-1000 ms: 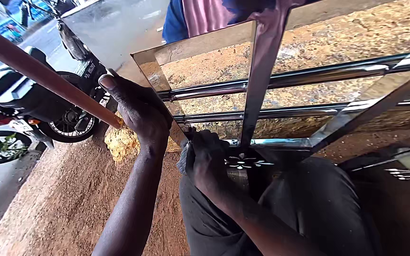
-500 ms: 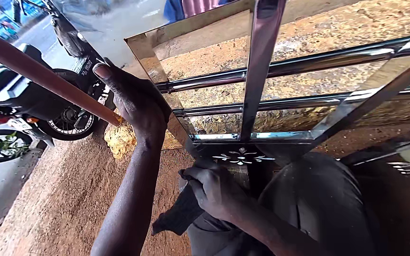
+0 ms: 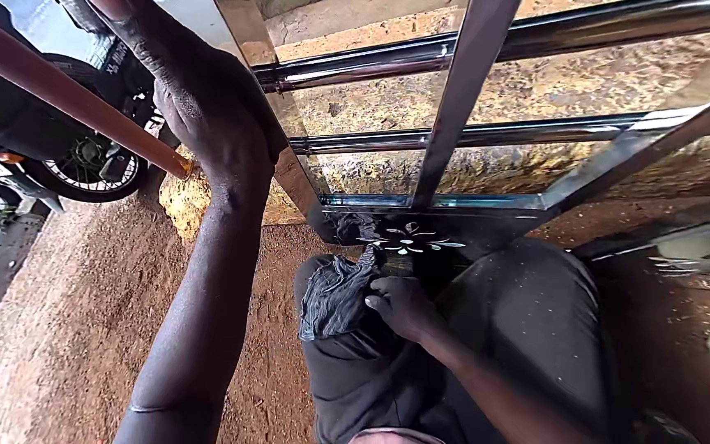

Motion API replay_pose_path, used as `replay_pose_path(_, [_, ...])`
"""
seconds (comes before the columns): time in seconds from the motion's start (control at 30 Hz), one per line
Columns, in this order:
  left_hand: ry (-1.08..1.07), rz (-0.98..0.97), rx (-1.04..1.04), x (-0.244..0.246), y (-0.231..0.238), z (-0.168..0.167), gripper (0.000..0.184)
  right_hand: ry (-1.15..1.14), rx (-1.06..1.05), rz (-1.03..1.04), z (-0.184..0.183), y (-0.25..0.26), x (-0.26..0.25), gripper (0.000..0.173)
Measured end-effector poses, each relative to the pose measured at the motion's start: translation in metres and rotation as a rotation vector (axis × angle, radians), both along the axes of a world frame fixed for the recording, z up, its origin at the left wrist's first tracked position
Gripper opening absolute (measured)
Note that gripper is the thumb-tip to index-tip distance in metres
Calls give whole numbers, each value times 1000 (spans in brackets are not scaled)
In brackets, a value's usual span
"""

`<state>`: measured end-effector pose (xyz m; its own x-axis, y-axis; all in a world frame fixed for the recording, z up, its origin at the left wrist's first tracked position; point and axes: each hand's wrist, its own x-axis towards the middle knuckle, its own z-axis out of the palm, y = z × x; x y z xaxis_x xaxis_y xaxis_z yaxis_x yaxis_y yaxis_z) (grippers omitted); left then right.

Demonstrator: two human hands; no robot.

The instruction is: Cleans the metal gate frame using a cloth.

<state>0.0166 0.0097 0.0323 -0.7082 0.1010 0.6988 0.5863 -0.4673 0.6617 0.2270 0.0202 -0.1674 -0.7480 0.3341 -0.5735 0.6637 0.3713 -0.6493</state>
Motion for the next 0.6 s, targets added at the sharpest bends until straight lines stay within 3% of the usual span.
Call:
replay_pose_path(0.07, [-6,0,-13,0,-2,0,49,96,63,-32,-5,-5,2,32])
replay_pose_path(0.17, [8,-30,11,1,-2,0,50,714,507,-217,-35,-28,4,16])
replay_pose_path(0.27, [60,-61,22,1,-3,1,49,1040,605,-154,-38,-25,-14,22])
replay_pose_path(0.33, [66,-87,52,2,-3,2,47,975,556,-8,-33,-19,-26,25])
replay_pose_path(0.4, [61,-104,70,5,-3,3,46,668,455,151,-25,-14,-33,23])
replay_pose_path(0.47, [75,-144,86,5,-3,3,45,307,344,319,-10,-9,-37,31])
replay_pose_path(0.6, [9,-177,81,3,-2,3,49,-9,326,465,23,-6,-33,31])
